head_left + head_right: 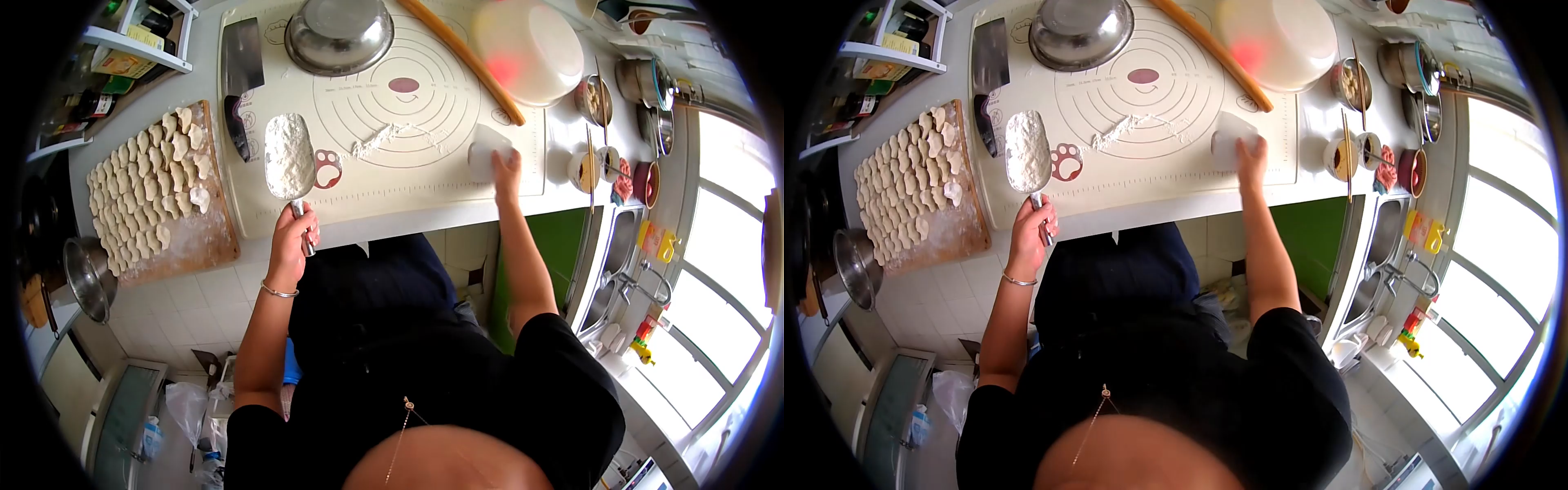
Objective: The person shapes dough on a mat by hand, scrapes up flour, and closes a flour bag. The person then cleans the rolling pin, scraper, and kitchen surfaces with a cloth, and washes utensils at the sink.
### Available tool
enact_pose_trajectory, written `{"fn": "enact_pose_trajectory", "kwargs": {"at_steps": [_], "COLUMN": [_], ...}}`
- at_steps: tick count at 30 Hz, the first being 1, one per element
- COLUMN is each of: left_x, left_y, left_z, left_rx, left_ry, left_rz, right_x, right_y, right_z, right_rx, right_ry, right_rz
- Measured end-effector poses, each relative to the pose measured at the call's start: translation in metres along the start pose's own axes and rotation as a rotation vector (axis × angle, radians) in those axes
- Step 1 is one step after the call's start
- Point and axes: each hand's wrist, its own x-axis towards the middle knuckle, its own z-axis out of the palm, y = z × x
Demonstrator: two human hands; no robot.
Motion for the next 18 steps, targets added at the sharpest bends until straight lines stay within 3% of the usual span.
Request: {"fn": "enact_pose_trajectory", "kwargs": {"at_steps": [1, 2, 3, 7, 14, 18], "left_x": [-0.002, -0.002, -0.002, -0.002, 0.011, 0.016], "left_y": [0.001, 0.002, 0.002, 0.004, -0.003, -0.001], "left_z": [-0.001, -0.003, -0.004, -0.005, -0.014, -0.018], "left_rx": [0.013, 0.023, 0.032, 0.067, 0.137, 0.156], "left_ry": [0.001, 0.002, -0.014, -0.015, -0.021, 0.009], "left_rz": [-0.018, -0.024, -0.004, 0.015, 0.035, 0.017], "right_x": [-0.004, -0.001, -0.018, -0.049, -0.002, -0.01], "right_y": [0.0, 0.009, -0.026, -0.059, -0.096, -0.1], "right_z": [0.014, 0.031, 0.053, 0.116, 0.11, 0.141], "right_rx": [-0.041, -0.217, -0.184, -0.413, -0.212, -0.476], "right_ry": [-0.06, -0.051, -0.106, -0.241, -0.232, -0.486], "right_rz": [0.023, -0.094, -0.014, -0.14, -0.1, -0.278]}}
